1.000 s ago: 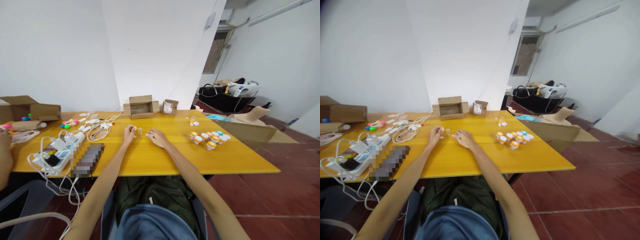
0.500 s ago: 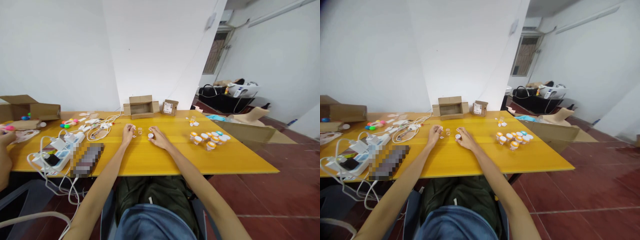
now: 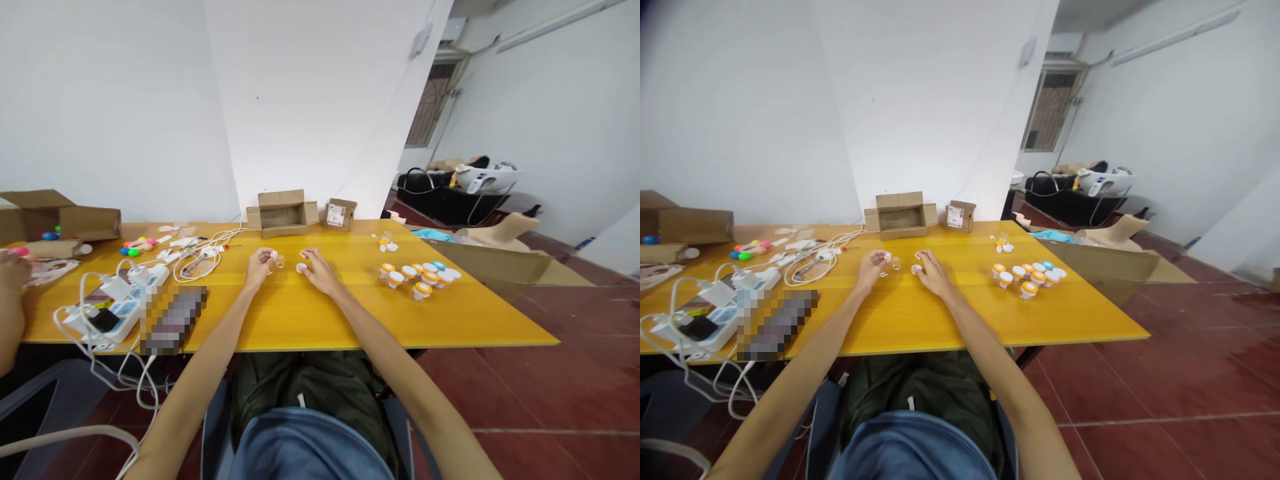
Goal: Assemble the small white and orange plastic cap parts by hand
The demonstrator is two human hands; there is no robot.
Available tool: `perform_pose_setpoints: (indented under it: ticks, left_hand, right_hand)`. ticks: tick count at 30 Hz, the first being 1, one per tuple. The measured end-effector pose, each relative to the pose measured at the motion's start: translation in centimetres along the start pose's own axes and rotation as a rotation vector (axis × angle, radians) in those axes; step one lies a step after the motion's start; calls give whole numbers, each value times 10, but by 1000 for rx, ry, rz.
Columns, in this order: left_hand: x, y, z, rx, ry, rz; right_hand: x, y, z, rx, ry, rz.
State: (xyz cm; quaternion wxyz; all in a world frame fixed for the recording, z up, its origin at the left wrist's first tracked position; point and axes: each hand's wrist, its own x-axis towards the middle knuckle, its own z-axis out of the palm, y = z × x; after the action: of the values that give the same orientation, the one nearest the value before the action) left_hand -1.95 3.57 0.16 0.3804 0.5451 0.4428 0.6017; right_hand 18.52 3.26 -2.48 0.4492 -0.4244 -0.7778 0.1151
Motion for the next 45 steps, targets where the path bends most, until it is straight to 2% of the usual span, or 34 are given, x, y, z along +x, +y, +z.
perform_pose_setpoints:
  ticks: [6,13,19,25,29,34,38,45]
  left_hand:
    - [-7,3,8,18,-156,12]
    - [-13,3,17,40,-261,44]
    - [-16,6,18,18,-291,45]
    - [-17,6,18,13,-302,42]
    - [-17,5,19,10,-307,10]
    - [-17,5,19,6,-290,-4]
    - [-17,6,20,-4,-303,11]
    - [-19,5,20,37,-309,37]
  right_hand:
    - [2,-14,-2,163,104,2]
    - [-1,-21,3,320,87,48]
    - [-2,-20,5,357,43,49]
    - [-3,-21,2,262,-23,-10]
    - [-3,-22,0,228,-16,3]
    - [-1,-22,-1,274,47,58]
    - [1,-24,-2,395,89,134]
    - [3,-26,-1,594,82,266]
